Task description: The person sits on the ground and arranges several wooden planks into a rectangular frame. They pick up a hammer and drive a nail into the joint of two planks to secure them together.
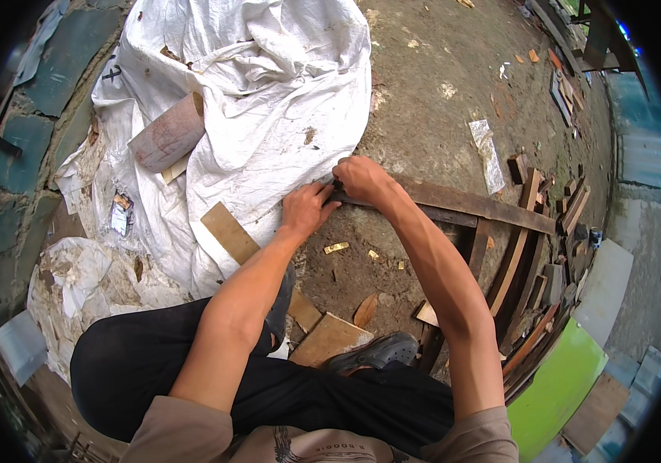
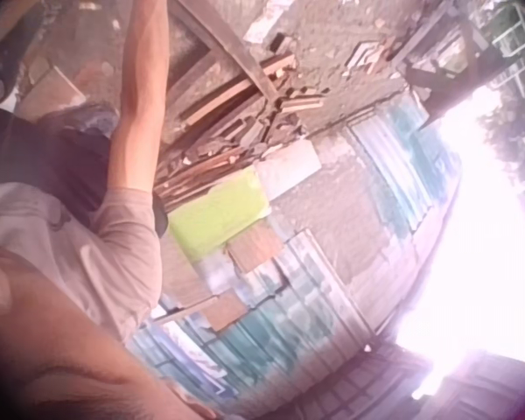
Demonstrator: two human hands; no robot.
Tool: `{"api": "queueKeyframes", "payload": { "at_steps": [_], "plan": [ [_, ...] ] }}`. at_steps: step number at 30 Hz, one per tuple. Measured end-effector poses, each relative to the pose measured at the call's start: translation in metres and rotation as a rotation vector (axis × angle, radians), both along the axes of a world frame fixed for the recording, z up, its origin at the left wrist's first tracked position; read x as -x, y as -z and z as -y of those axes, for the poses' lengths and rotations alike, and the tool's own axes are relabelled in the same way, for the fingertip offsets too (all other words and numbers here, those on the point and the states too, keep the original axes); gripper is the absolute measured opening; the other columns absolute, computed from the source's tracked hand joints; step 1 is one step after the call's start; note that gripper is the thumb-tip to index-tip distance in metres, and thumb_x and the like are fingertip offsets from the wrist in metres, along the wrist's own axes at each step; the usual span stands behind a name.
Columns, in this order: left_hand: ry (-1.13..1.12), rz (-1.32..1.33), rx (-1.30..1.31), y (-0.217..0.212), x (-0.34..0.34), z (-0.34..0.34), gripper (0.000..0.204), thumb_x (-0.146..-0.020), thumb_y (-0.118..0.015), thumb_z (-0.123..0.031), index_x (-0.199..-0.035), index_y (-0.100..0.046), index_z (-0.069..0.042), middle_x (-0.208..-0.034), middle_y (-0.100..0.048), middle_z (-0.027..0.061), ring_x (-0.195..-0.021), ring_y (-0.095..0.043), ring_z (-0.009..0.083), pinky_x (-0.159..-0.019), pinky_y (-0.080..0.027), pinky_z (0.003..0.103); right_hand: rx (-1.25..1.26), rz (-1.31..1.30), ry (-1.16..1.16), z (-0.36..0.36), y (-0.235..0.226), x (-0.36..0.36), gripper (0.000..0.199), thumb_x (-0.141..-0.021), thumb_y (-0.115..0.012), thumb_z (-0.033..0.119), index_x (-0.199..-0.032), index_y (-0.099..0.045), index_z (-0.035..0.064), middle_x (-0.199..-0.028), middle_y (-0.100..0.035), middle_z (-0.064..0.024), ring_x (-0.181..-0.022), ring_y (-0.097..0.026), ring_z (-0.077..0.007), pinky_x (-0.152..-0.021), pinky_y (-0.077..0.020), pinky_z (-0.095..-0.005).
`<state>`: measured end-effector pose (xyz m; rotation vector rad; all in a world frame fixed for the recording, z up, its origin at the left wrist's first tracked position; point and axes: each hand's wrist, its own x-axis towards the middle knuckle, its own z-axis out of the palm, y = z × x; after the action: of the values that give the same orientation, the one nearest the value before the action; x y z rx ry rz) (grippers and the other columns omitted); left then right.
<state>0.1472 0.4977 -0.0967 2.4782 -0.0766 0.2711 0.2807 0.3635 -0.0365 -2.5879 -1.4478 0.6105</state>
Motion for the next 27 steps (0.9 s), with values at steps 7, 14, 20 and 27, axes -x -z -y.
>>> {"api": "queueKeyframes", "payload": {
  "at_steps": [7,14,20,27],
  "plan": [
    [0.007,-0.035,-0.014,-0.002,0.000,-0.002,0.036,-0.081,-0.078,-0.034,-0.105,-0.074,-0.008,-0.095,-0.071,0.0068,-0.085,-0.068,0.0268,-0.072,-0.056,0.039,0.050,-0.046,-0.027,-0.007,-0.016,0.000,0.011,-0.079,-0.063,0.007,-0.083,-0.072,0.0035,-0.088,-0.072,-0.0176,-0.086,-0.070,-0.0335,-0.078,-0.0566,-0.0412],
    [0.014,-0.021,-0.032,0.002,0.002,-0.001,0.036,-0.082,-0.076,-0.037,-0.105,-0.072,-0.010,-0.095,-0.071,0.0054,-0.085,-0.068,0.0264,-0.070,-0.055,0.039,0.092,-0.188,0.167,-0.024,-0.070,-0.022,0.018,-0.079,-0.061,0.001,-0.089,-0.076,0.0046,-0.089,-0.072,-0.0204,-0.086,-0.071,-0.0347,-0.078,-0.0566,-0.0414],
    [0.024,-0.060,0.002,-0.002,-0.001,-0.001,0.035,-0.082,-0.077,-0.036,-0.104,-0.073,-0.010,-0.094,-0.071,0.0057,-0.084,-0.068,0.0264,-0.069,-0.055,0.039,-0.089,-0.123,0.339,-0.006,-0.031,-0.010,0.019,-0.082,-0.061,0.007,-0.093,-0.075,0.0001,-0.086,-0.071,-0.0231,-0.081,-0.069,-0.0392,-0.075,-0.0549,-0.0460],
    [0.020,-0.057,-0.009,-0.007,-0.002,-0.002,0.034,-0.080,-0.078,-0.034,-0.104,-0.074,-0.009,-0.091,-0.071,0.0065,-0.080,-0.068,0.0285,-0.069,-0.055,0.040,0.027,-0.068,0.310,-0.007,-0.005,0.012,0.013,-0.076,-0.061,0.008,-0.078,-0.071,0.0000,-0.085,-0.070,-0.0246,-0.086,-0.070,-0.0399,-0.077,-0.0569,-0.0454]
  ]
}}
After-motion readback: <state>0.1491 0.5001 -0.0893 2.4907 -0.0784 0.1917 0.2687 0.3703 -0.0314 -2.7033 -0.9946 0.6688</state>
